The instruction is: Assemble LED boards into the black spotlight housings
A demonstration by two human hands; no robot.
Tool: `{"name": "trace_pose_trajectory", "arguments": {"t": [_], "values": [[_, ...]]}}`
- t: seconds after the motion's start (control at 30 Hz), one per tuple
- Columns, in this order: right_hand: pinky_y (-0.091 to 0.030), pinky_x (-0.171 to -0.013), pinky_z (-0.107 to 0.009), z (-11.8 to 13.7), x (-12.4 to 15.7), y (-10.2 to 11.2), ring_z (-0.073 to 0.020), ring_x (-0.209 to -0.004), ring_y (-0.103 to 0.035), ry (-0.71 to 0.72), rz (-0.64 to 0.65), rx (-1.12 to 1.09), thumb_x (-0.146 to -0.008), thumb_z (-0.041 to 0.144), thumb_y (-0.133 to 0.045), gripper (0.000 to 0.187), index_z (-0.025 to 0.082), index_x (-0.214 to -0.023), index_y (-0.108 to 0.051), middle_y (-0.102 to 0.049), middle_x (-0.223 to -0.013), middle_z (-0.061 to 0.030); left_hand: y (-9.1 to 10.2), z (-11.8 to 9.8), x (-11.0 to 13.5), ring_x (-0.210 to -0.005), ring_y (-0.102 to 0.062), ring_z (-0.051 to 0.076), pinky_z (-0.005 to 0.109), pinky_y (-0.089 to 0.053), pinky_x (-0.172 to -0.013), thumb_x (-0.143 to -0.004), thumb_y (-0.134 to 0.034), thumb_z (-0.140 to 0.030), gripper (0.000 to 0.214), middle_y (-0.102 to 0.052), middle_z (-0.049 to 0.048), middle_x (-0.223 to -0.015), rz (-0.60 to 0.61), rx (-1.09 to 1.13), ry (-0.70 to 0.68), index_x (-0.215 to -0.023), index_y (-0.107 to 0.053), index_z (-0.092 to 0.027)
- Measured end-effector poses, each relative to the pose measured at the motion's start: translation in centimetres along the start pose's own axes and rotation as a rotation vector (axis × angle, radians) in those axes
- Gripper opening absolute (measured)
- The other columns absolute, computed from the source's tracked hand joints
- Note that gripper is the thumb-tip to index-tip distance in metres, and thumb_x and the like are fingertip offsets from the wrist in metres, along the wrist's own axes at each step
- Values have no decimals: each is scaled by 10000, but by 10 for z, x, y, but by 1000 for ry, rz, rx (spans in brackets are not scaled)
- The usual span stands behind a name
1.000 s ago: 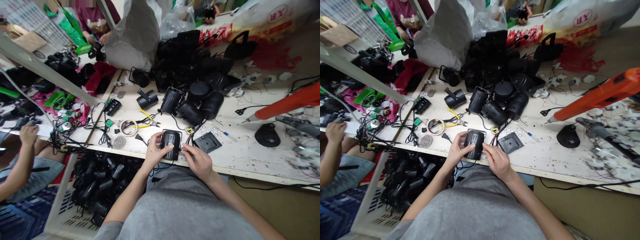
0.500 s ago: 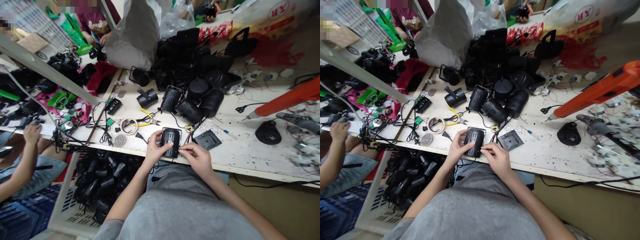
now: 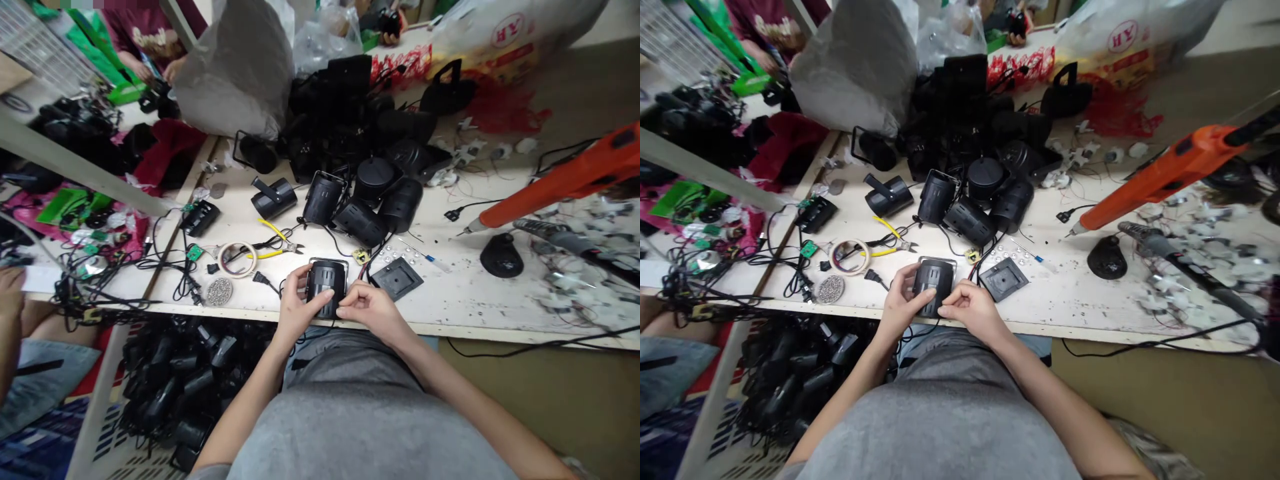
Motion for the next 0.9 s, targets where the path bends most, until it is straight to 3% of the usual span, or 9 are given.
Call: {"name": "trace_pose_trajectory", "arguments": {"t": [0.13, 0.23, 0.33, 0.43, 0.53, 0.7, 0.83, 0.9], "values": [[-544, -549, -248, 5, 8, 6, -119, -609, -620, -25, -10, -17, -736, 528, -816, 364, 191, -704, -685, -616, -746, -2, -1, 1, 4, -1173, -600, 263, 382, -526, -923, -769, -780, -477, 636, -583, 122, -1336, 39, 19, -12, -1316, -564, -236], [-561, -567, -252, 18, 14, 16, -138, -639, -647, 33, -63, 58, -788, 464, -797, 287, 204, -725, -695, -644, -739, -14, 1, 2, 16, -1253, -577, 279, 409, -526, -972, -837, -721, -511, 656, -542, 133, -1405, 87, 83, -10, -1405, -502, -266], [-556, -568, -244, 38, 13, 18, -148, -670, -662, 151, -106, 228, -846, 366, -758, 192, 217, -742, -696, -669, -741, -21, 4, 2, 32, -1221, -597, 293, 433, -539, -963, -737, -836, -481, 887, -497, 146, -1455, 102, 36, -40, -1485, -399, -292], [-537, -564, -240, 58, 6, 3, -137, -661, -647, 297, -60, 398, -876, 257, -725, 115, 222, -770, -694, -669, -748, -10, 4, -2, 43, -1179, -610, 298, 426, -565, -897, -684, -883, -411, 992, -501, 152, -1426, 52, -61, -120, -1509, -346, -288], [-523, -564, -243, 71, -2, -23, -126, -654, -633, 439, 49, 572, -911, 192, -668, 97, 215, -822, -697, -659, -769, -10, 0, -8, 45, -1184, -600, 292, 421, -567, -897, -703, -847, -312, 922, -522, 133, -1365, 7, -113, -202, -1488, -366, -278], [-518, -604, -303, 81, -5, -56, -167, -702, -604, 666, 185, 939, -953, 124, -533, 229, 182, -795, -687, -621, -760, -41, -1, -13, 42, -1134, -600, 258, 383, -573, -876, -726, -727, -178, 774, -525, 109, -1313, -10, -151, -255, -1433, -425, -268], [-476, -535, -302, 84, -6, -69, -168, -656, -553, 751, 303, 1102, -924, 84, -539, 243, 176, -746, -675, -591, -729, -38, 0, -17, 41, -1174, -576, 273, 408, -544, -953, -713, -756, -219, 811, -514, 113, -1331, 9, -175, -307, -1444, -407, -259], [-491, -548, -299, 83, -10, -73, -169, -680, -576, 725, 373, 1144, -902, 78, -571, 184, 167, -805, -699, -624, -775, -44, 0, -21, 38, -1189, -565, 277, 428, -516, -1002, -703, -755, -231, 822, -524, 108, -1317, -13, -231, -319, -1446, -405, -251]]}}
Point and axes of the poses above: each hand's wrist, its own x-axis away from the middle knuckle, its own y-axis out of the back of the hand, z = x × y, the point moved 7 cm from there along -x, towards the middle knuckle
